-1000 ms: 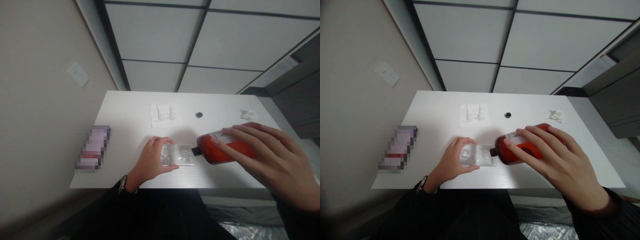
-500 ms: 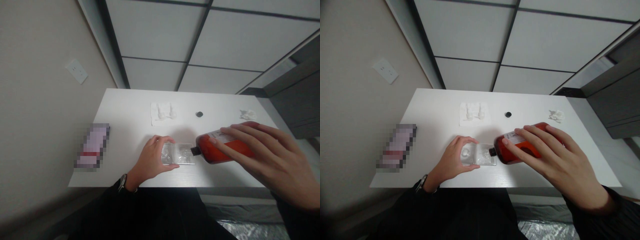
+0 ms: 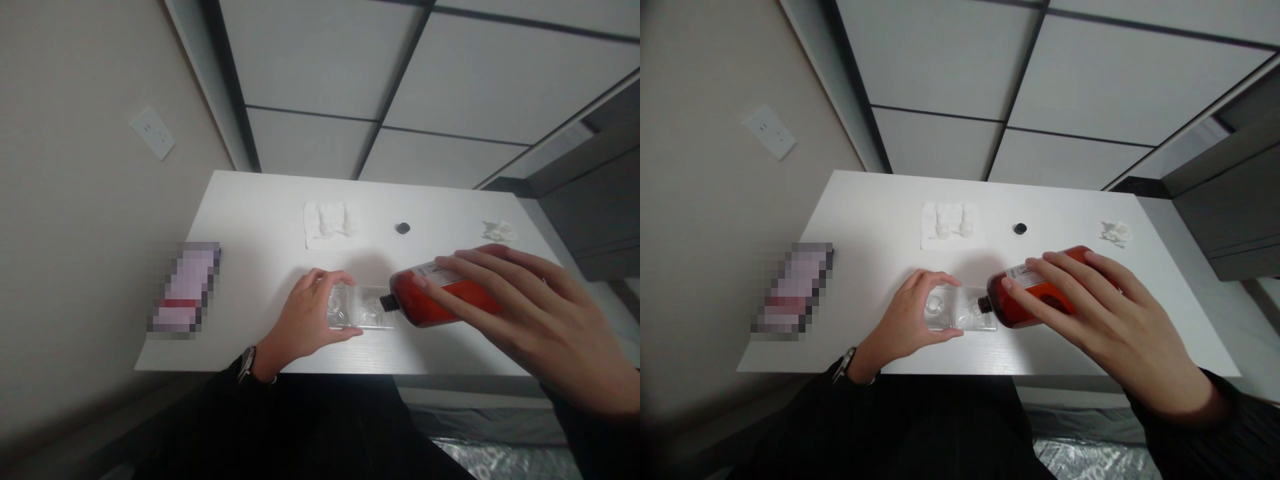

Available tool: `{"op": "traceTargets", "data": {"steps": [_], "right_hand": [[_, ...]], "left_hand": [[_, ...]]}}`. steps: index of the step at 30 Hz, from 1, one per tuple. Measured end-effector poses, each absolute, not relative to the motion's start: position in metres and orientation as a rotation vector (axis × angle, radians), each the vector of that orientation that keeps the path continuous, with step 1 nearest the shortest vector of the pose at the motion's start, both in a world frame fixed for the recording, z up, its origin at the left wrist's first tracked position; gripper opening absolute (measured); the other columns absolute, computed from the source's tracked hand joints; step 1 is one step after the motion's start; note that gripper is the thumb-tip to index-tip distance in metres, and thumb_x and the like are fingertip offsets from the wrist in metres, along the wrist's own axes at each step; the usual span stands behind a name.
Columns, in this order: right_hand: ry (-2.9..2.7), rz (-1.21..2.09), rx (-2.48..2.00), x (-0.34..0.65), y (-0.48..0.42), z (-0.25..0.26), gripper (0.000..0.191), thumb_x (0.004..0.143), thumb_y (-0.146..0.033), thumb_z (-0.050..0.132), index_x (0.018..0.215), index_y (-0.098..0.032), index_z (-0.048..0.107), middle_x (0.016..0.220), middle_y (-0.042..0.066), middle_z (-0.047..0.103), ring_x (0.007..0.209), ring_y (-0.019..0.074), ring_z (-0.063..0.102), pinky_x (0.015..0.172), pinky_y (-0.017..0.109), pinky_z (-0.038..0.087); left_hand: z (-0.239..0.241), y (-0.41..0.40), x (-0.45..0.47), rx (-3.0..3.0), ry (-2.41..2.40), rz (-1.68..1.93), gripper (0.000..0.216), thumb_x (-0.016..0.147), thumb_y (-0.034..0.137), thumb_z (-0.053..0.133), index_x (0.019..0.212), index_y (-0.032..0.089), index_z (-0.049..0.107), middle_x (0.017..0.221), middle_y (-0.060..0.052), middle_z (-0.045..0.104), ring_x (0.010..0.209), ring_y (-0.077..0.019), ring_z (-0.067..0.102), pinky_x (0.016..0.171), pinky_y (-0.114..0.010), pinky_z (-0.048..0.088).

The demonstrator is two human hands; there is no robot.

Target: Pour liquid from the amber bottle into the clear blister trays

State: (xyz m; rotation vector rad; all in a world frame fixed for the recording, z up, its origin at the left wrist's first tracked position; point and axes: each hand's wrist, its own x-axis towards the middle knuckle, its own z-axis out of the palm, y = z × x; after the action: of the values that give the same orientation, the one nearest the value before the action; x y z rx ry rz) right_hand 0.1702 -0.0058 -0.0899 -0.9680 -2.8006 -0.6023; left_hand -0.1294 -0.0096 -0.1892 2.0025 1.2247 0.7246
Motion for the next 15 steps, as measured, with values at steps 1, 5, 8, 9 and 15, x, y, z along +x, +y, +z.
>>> {"op": "traceTargets", "data": {"steps": [1, 5, 8, 9, 15], "right_hand": [[-2.8, -0.57, -0.977, 0.169, -0.005, -0.09, 0.079, 0.102, 0.001, 0.041, 0.168, -0.04, 0.025, 0.148, 0.004, 0.067, 0.127, 0.0318, 0.068, 0.103, 0.052, 0.053], [-2.806, -0.595, -0.902, 0.167, -0.004, -0.09, 0.079, 0.102, 0.001, 0.038, 0.17, -0.034, 0.02, 0.144, 0.009, 0.069, 0.124, 0.0323, 0.069, 0.102, 0.052, 0.054], [-2.809, -0.659, -0.844, 0.175, -0.004, -0.095, 0.077, 0.101, 0.0, 0.038, 0.171, -0.025, 0.019, 0.145, 0.016, 0.066, 0.13, 0.0361, 0.065, 0.104, 0.056, 0.052], [-2.812, -0.642, -0.838, 0.18, -0.005, -0.098, 0.074, 0.102, -0.002, 0.036, 0.171, -0.025, 0.022, 0.15, 0.016, 0.063, 0.134, 0.0378, 0.061, 0.106, 0.059, 0.051], [-2.733, -0.37, -0.974, 0.192, -0.008, -0.12, 0.071, 0.104, -0.016, 0.031, 0.165, -0.051, 0.024, 0.162, -0.003, 0.053, 0.149, 0.0332, 0.051, 0.118, 0.063, 0.045]], "left_hand": [[-0.189, -0.01, -0.129, 2.001, 1.224, 0.725, 0.071, 0.069, 0.031, 0.098, 0.127, 0.024, 0.057, 0.128, -0.007, 0.069, 0.116, -0.0308, 0.061, 0.102, -0.046, 0.05], [-0.19, -0.01, -0.129, 1.998, 1.22, 0.725, 0.073, 0.069, 0.032, 0.098, 0.127, 0.024, 0.056, 0.128, -0.007, 0.068, 0.117, -0.0311, 0.061, 0.102, -0.047, 0.051], [-0.19, -0.011, -0.129, 1.987, 1.218, 0.717, 0.074, 0.068, 0.034, 0.099, 0.127, 0.025, 0.056, 0.129, -0.007, 0.068, 0.119, -0.0312, 0.061, 0.104, -0.048, 0.05], [-0.189, -0.011, -0.129, 1.982, 1.214, 0.713, 0.074, 0.069, 0.035, 0.099, 0.127, 0.025, 0.056, 0.13, -0.007, 0.068, 0.119, -0.0312, 0.06, 0.105, -0.048, 0.05], [-0.188, -0.013, -0.13, 1.956, 1.202, 0.683, 0.075, 0.071, 0.041, 0.098, 0.13, 0.026, 0.056, 0.132, -0.007, 0.068, 0.121, -0.031, 0.06, 0.107, -0.048, 0.049]]}}
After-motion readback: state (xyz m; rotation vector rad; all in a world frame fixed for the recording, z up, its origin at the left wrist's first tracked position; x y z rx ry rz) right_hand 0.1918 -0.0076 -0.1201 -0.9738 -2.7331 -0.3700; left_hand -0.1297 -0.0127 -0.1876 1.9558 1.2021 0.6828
